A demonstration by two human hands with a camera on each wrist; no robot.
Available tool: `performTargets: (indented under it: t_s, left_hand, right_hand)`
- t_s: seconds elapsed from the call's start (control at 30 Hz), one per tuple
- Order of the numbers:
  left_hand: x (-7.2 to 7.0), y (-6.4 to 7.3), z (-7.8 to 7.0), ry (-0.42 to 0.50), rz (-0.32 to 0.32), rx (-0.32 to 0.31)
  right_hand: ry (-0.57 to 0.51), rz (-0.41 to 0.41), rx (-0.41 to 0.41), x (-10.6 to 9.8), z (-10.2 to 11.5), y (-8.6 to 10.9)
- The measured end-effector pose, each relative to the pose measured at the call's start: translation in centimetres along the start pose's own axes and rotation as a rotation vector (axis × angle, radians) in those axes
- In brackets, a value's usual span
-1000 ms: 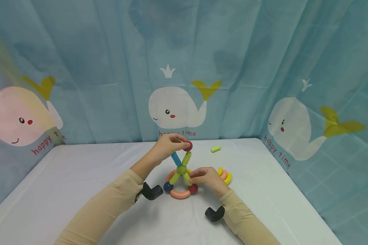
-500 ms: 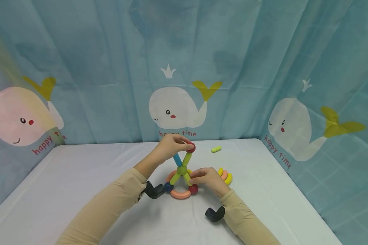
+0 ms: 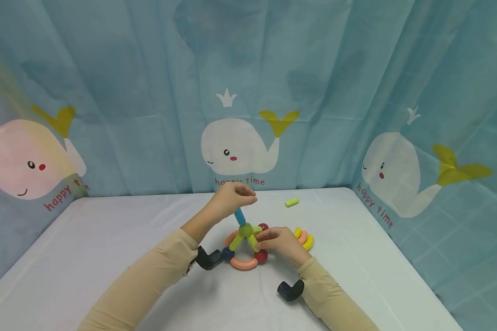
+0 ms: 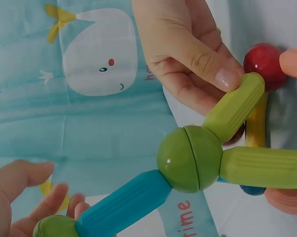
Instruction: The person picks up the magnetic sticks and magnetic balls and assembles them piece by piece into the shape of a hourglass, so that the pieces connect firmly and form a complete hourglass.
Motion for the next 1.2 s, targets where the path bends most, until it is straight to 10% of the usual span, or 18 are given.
performTargets:
  t_s: [0.37,0.7,1.2]
  left_hand:
    - [0.7,1.7,4.1,0.341,-0.086,-0.142]
    - [2.8,4.1,8.2,0.314,-0.062,-0.171]
    - [4.4,4.6,10.0,0.353,-0.083,-0.12]
  right_hand:
    - [0.018,-0.172,0.024,-2.5,0.7,0.0]
    - [0.037,-0.178,0.084,-2.6,0.1,-0.8]
    - [-0.219,-0.065,0.179,-1.4,-1.1,-2.6]
Point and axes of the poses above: each hand's wrist, its own y-axis away from the middle knuckle, its own x-axis out of the palm, z = x × y, the point moved 5 cm from there along -y, towards the middle knuckle, and after that the axes turned 5 degrees about -z, right-handed, at the moved point
